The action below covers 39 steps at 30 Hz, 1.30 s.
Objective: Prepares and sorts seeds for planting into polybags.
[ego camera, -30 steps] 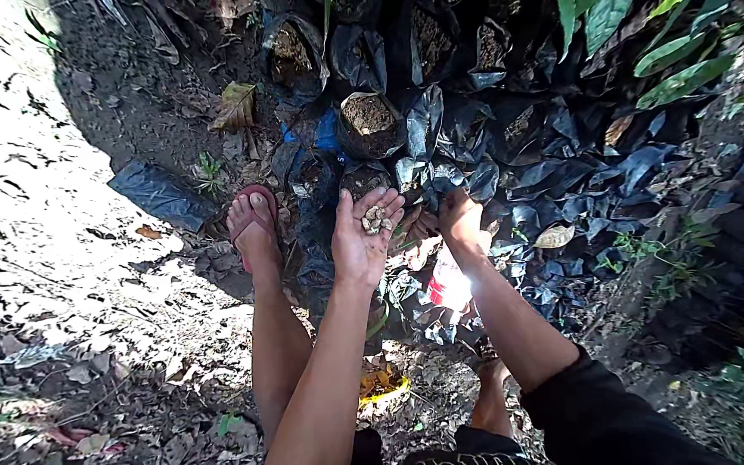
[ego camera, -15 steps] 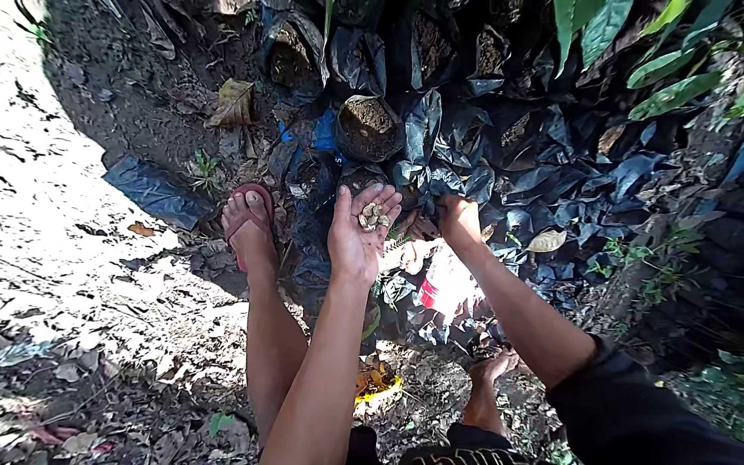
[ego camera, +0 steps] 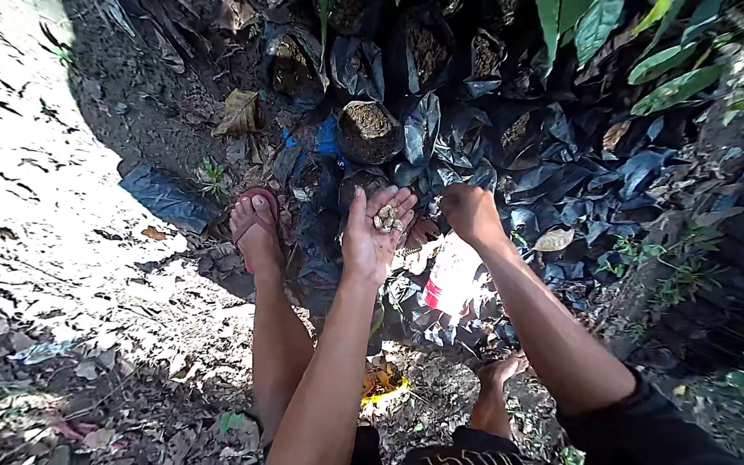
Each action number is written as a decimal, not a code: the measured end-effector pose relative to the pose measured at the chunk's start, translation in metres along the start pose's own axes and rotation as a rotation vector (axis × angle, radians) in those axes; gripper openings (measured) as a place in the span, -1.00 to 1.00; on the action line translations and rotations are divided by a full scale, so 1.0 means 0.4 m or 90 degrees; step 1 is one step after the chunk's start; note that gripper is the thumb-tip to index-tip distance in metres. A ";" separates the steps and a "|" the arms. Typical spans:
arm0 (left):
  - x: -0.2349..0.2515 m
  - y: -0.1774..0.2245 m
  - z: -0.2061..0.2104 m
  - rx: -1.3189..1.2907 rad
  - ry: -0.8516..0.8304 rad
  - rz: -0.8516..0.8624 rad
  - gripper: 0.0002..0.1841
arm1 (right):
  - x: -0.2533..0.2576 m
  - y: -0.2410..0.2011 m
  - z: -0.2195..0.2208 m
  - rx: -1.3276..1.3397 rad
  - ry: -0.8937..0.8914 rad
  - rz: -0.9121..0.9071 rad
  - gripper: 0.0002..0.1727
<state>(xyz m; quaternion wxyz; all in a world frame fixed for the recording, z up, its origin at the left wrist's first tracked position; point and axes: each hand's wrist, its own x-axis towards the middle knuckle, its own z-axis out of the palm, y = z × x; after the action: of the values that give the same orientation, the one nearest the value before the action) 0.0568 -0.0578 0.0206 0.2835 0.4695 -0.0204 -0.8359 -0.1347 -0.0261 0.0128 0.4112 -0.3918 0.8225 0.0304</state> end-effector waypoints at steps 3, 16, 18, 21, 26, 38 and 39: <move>-0.001 -0.017 -0.005 -0.005 -0.017 -0.016 -0.21 | -0.135 -0.081 -0.008 0.176 0.105 -0.097 -0.82; 0.018 -0.047 -0.015 0.047 0.028 0.019 -0.32 | -0.126 -0.037 0.028 0.606 -0.039 0.001 -0.82; 0.026 -0.044 -0.023 0.048 0.066 0.010 -0.34 | -0.106 0.027 -0.010 0.562 0.044 0.008 -0.82; 0.021 -0.041 -0.027 0.074 0.097 0.000 -0.40 | -0.032 0.158 -0.058 0.297 0.096 0.079 -0.80; 0.031 -0.052 -0.018 0.080 0.120 -0.033 -0.50 | 0.097 0.274 -0.042 -0.050 -0.155 0.025 -0.76; 0.041 -0.046 -0.011 0.041 0.123 -0.045 -0.49 | 0.049 0.281 0.026 0.126 0.234 0.128 -0.77; 0.041 -0.046 -0.012 0.038 0.123 -0.045 -0.49 | 0.046 0.276 0.035 0.092 0.232 0.139 -0.77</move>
<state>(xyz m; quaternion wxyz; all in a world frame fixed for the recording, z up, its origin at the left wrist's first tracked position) 0.0456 -0.0494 -0.0002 0.2406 0.5562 -0.0012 -0.7954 -0.2060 0.0440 -0.0396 0.2766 -0.2688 0.9210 -0.0553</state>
